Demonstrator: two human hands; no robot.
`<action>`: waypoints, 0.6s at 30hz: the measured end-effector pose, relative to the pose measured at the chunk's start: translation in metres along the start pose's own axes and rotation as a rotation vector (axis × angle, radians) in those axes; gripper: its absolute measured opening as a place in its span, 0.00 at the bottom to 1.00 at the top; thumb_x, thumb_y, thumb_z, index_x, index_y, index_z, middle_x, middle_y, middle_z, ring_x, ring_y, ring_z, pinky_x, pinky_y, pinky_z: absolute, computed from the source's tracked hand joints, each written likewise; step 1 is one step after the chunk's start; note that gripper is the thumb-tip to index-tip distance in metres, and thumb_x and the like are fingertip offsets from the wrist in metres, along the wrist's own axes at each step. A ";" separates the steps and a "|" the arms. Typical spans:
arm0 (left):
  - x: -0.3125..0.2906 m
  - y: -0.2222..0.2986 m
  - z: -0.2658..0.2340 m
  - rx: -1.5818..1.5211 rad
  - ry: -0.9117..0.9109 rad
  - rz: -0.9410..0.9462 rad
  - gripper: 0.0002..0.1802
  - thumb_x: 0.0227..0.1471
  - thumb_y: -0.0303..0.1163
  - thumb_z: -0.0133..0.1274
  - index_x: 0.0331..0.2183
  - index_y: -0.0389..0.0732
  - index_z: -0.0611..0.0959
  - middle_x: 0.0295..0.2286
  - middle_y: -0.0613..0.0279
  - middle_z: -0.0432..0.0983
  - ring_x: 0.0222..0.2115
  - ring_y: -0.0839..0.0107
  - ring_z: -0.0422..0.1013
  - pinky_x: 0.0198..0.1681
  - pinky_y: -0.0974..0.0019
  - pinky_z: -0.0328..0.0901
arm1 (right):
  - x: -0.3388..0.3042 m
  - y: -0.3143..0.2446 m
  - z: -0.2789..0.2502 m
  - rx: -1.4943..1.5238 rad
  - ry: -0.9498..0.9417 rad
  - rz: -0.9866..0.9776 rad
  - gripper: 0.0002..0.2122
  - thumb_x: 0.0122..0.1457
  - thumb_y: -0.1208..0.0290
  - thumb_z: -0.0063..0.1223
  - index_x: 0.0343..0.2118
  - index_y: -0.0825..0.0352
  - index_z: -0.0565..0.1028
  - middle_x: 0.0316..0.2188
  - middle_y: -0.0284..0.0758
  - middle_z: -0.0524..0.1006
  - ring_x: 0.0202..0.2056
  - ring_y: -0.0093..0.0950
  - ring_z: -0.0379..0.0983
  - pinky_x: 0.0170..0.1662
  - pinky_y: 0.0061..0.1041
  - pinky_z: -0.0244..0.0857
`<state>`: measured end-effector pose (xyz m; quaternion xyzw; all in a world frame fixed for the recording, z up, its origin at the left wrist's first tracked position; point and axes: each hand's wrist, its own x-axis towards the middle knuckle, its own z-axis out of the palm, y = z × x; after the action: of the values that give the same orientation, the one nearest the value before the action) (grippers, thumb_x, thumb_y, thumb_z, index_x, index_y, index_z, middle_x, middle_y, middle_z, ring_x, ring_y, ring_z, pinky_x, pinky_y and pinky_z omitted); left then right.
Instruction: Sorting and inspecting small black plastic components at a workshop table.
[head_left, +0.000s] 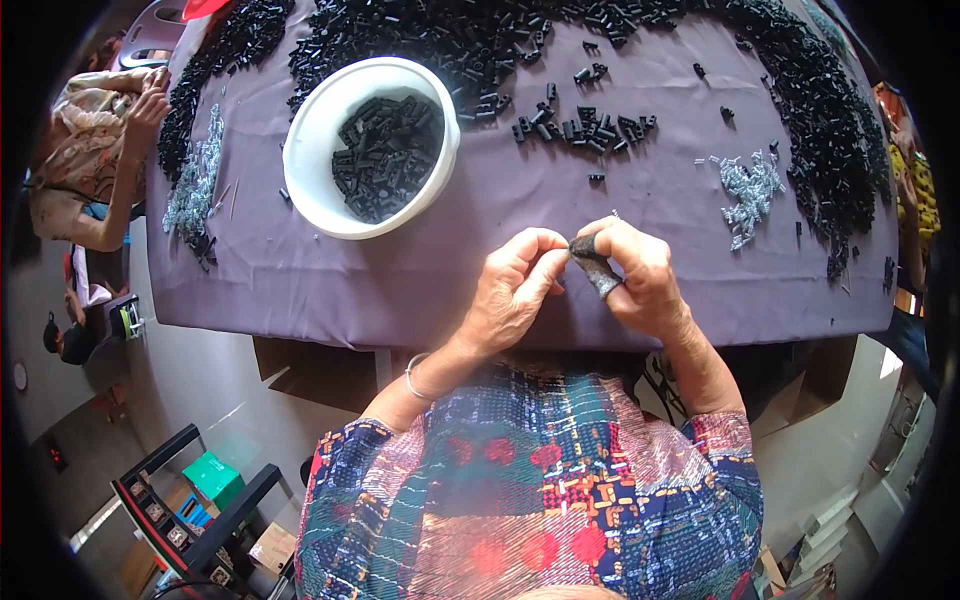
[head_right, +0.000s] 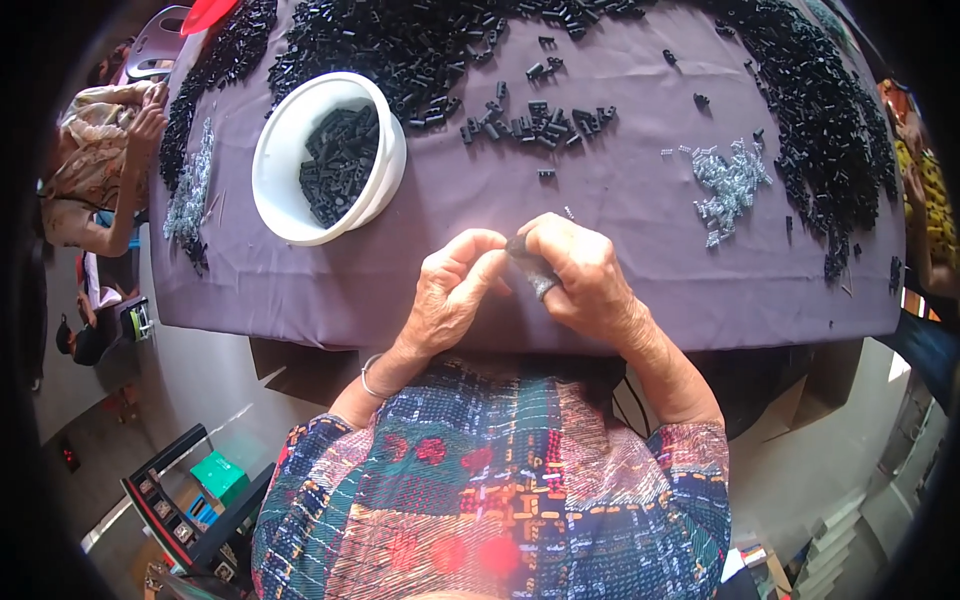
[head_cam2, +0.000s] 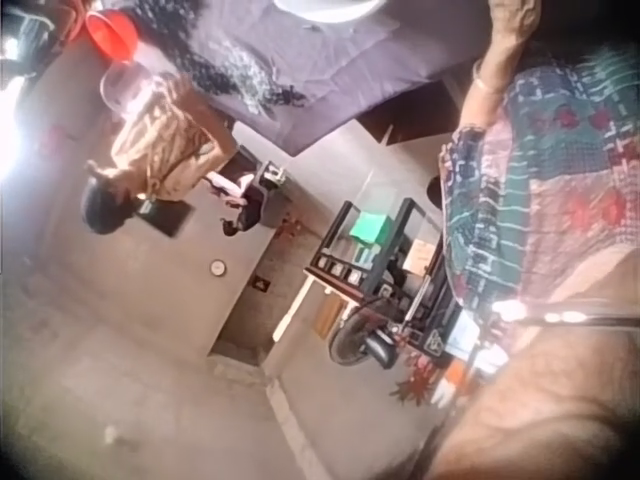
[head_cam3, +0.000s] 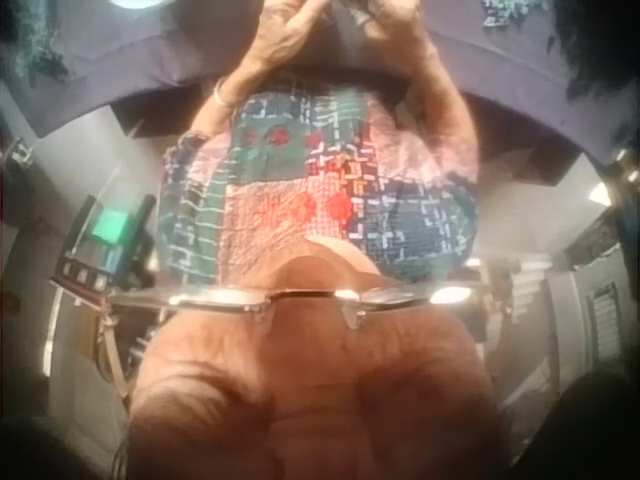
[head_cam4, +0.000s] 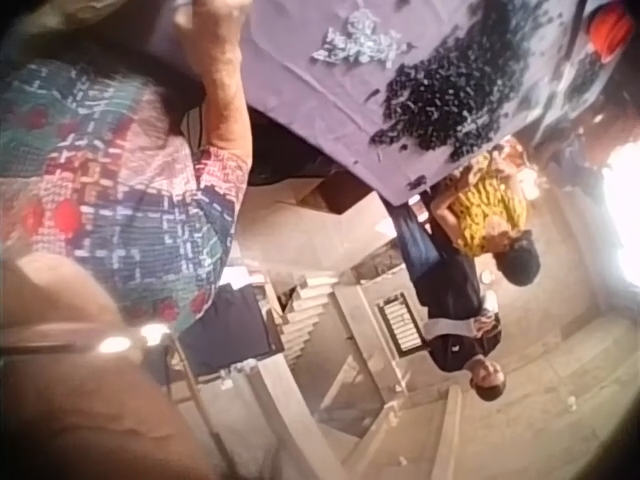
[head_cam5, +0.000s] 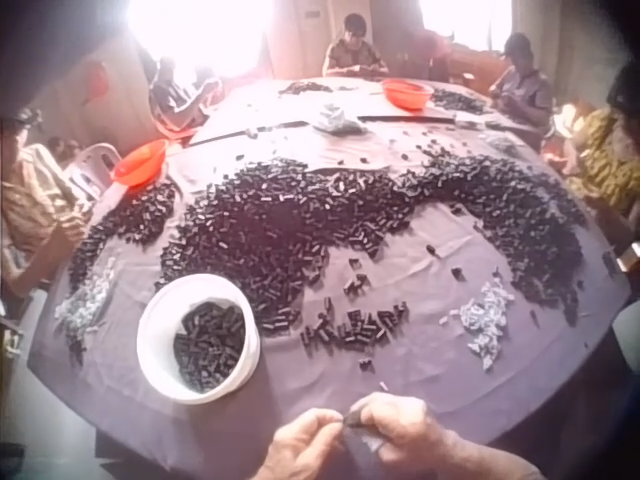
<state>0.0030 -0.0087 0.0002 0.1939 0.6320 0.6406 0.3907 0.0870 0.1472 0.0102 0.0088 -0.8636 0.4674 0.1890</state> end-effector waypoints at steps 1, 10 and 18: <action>0.002 0.000 -0.001 0.007 0.001 -0.003 0.07 0.57 0.28 0.49 0.35 0.35 0.76 0.25 0.68 0.71 0.25 0.81 0.68 0.29 0.76 0.67 | 0.000 0.001 -0.001 0.026 -0.017 0.029 0.11 0.42 0.88 0.53 0.29 0.70 0.71 0.29 0.39 0.75 0.29 0.30 0.74 0.33 0.23 0.67; 0.007 0.001 -0.008 -0.362 -0.016 -0.083 0.08 0.54 0.30 0.53 0.35 0.36 0.78 0.26 0.67 0.74 0.26 0.79 0.70 0.31 0.75 0.67 | -0.004 -0.009 0.009 -0.007 0.138 0.104 0.23 0.44 0.78 0.61 0.46 0.71 0.69 0.33 0.38 0.73 0.27 0.26 0.71 0.27 0.22 0.66; 0.008 0.006 -0.005 -0.559 0.002 -0.172 0.07 0.53 0.31 0.54 0.34 0.38 0.80 0.30 0.62 0.78 0.31 0.76 0.73 0.32 0.74 0.68 | -0.001 -0.018 0.019 -0.430 0.192 -0.009 0.23 0.40 0.75 0.61 0.43 0.75 0.70 0.34 0.44 0.72 0.33 0.40 0.72 0.33 0.32 0.70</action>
<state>-0.0070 -0.0059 0.0032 0.0241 0.4456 0.7546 0.4812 0.0851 0.1215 0.0152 -0.0723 -0.9212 0.2707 0.2701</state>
